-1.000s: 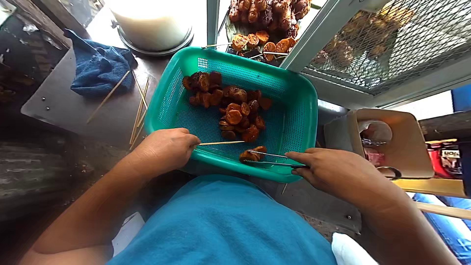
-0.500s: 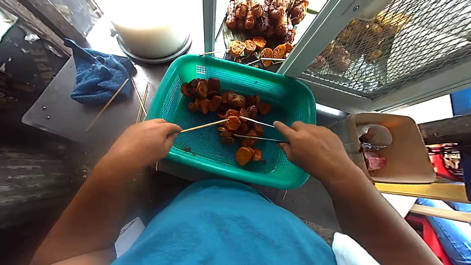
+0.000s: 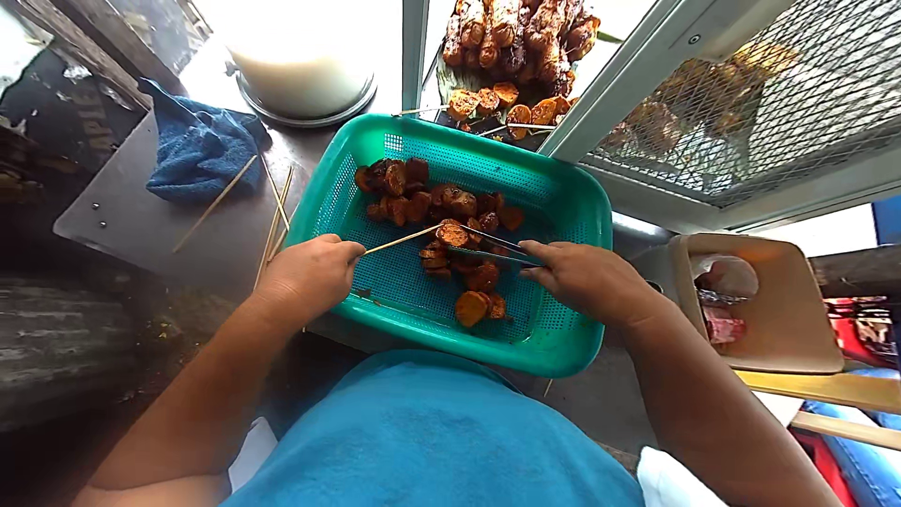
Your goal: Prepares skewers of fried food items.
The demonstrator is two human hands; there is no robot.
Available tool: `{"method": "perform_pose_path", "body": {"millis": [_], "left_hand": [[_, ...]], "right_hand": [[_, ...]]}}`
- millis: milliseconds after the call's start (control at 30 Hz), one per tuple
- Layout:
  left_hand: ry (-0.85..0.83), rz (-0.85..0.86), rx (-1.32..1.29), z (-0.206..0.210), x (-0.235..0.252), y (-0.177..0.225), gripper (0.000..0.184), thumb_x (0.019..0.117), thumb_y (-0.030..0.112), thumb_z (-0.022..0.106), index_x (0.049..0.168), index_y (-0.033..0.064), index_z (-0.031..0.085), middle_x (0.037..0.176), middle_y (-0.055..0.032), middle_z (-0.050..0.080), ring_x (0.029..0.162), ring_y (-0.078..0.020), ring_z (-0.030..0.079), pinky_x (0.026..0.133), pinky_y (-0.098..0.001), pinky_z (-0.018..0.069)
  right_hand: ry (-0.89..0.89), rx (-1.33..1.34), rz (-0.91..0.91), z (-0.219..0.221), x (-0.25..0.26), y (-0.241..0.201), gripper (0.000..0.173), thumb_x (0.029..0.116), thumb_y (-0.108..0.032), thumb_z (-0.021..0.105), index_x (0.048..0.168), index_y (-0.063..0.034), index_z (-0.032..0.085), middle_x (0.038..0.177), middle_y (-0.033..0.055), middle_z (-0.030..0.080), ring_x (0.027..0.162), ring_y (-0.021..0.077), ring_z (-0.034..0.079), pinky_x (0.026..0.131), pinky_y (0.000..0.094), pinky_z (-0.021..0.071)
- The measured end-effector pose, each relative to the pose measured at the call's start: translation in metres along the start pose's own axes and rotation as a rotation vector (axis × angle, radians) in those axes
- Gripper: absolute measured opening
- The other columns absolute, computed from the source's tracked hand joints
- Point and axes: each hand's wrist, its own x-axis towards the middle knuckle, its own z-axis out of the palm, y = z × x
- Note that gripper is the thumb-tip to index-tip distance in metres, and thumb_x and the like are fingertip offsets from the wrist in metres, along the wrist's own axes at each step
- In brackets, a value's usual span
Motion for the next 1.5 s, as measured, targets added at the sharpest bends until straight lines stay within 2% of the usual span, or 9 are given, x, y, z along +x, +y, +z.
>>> {"method": "perform_pose_path", "body": {"millis": [67, 233, 333, 500, 667, 967, 1100, 1300, 1500], "left_hand": [[-0.009, 0.001, 0.004, 0.001, 0.000, 0.000, 0.027, 0.1066, 0.018, 0.053, 0.124, 0.0147, 0.073, 0.103, -0.0130, 0.070, 0.094, -0.0319, 0.070, 0.077, -0.0535, 0.0564], [0.000, 0.019, 0.005, 0.003, -0.003, -0.002, 0.028, 0.1066, 0.018, 0.051, 0.123, 0.0157, 0.074, 0.101, -0.0132, 0.070, 0.092, -0.0325, 0.070, 0.075, -0.0538, 0.0562], [-0.005, 0.032, -0.006, 0.003, -0.007, -0.004, 0.027, 0.1055, 0.015, 0.053, 0.122, 0.0150, 0.074, 0.100, -0.0135, 0.071, 0.091, -0.0323, 0.070, 0.075, -0.0534, 0.0562], [-0.073, 0.050, -0.040, -0.005, -0.014, -0.002, 0.028, 0.1064, 0.015, 0.052, 0.124, 0.0153, 0.074, 0.105, -0.0122, 0.071, 0.097, -0.0308, 0.070, 0.082, -0.0522, 0.0557], [-0.067, 0.079, -0.033, -0.008, -0.016, 0.000, 0.028, 0.1057, 0.014, 0.053, 0.124, 0.0151, 0.074, 0.104, -0.0119, 0.072, 0.096, -0.0298, 0.070, 0.082, -0.0513, 0.0559], [-0.068, 0.096, -0.027, -0.009, -0.022, 0.004, 0.028, 0.1050, 0.015, 0.053, 0.122, 0.0184, 0.075, 0.096, -0.0081, 0.070, 0.088, -0.0255, 0.069, 0.074, -0.0477, 0.0559], [-0.077, 0.076, 0.024, -0.005, -0.024, 0.014, 0.027, 0.1043, 0.014, 0.054, 0.120, 0.0173, 0.075, 0.101, -0.0100, 0.071, 0.092, -0.0278, 0.071, 0.075, -0.0493, 0.0567], [-0.139, 0.015, 0.074, 0.001, -0.019, 0.022, 0.028, 0.1047, 0.014, 0.052, 0.123, 0.0151, 0.073, 0.106, -0.0124, 0.070, 0.095, -0.0314, 0.070, 0.077, -0.0514, 0.0565], [-0.169, -0.008, 0.072, -0.002, -0.021, 0.022, 0.028, 0.1059, 0.017, 0.052, 0.124, 0.0165, 0.073, 0.108, -0.0122, 0.071, 0.098, -0.0311, 0.070, 0.081, -0.0520, 0.0560]], "right_hand": [[-0.045, 0.064, 0.009, -0.005, 0.002, 0.003, 0.043, 0.1057, -0.033, 0.059, 0.144, -0.0156, 0.060, 0.115, 0.0160, 0.073, 0.104, 0.0356, 0.070, 0.087, 0.0588, 0.0547], [-0.090, 0.109, 0.042, -0.009, 0.000, -0.001, 0.040, 0.1047, -0.032, 0.061, 0.142, -0.0182, 0.062, 0.113, 0.0131, 0.073, 0.103, 0.0320, 0.070, 0.088, 0.0568, 0.0546], [-0.069, -0.003, 0.039, -0.003, -0.008, -0.007, 0.047, 0.1016, -0.034, 0.067, 0.145, -0.0172, 0.060, 0.110, 0.0133, 0.071, 0.095, 0.0309, 0.071, 0.078, 0.0523, 0.0576], [-0.133, 0.022, 0.072, -0.004, -0.018, -0.009, 0.051, 0.1014, -0.038, 0.066, 0.147, -0.0175, 0.057, 0.111, 0.0129, 0.070, 0.096, 0.0297, 0.070, 0.082, 0.0507, 0.0570], [-0.124, -0.020, 0.077, -0.003, -0.015, -0.011, 0.052, 0.1013, -0.038, 0.066, 0.149, -0.0191, 0.056, 0.111, 0.0116, 0.069, 0.092, 0.0278, 0.070, 0.077, 0.0480, 0.0571], [-0.037, -0.063, 0.001, -0.002, -0.029, -0.006, 0.045, 0.0994, -0.034, 0.070, 0.142, -0.0196, 0.064, 0.102, 0.0111, 0.071, 0.089, 0.0277, 0.071, 0.073, 0.0468, 0.0573], [-0.017, -0.066, -0.072, 0.005, -0.041, -0.004, 0.040, 0.0983, -0.033, 0.071, 0.137, -0.0209, 0.069, 0.096, 0.0095, 0.072, 0.083, 0.0260, 0.071, 0.069, 0.0458, 0.0570], [-0.226, -0.012, -0.087, 0.013, -0.045, -0.025, 0.042, 0.1039, -0.036, 0.060, 0.144, -0.0241, 0.062, 0.107, 0.0109, 0.071, 0.096, 0.0296, 0.070, 0.079, 0.0492, 0.0563], [-0.172, -0.024, 0.086, 0.006, -0.036, -0.029, 0.049, 0.1038, -0.039, 0.061, 0.147, -0.0166, 0.058, 0.116, 0.0134, 0.071, 0.100, 0.0309, 0.071, 0.081, 0.0504, 0.0571]]}}
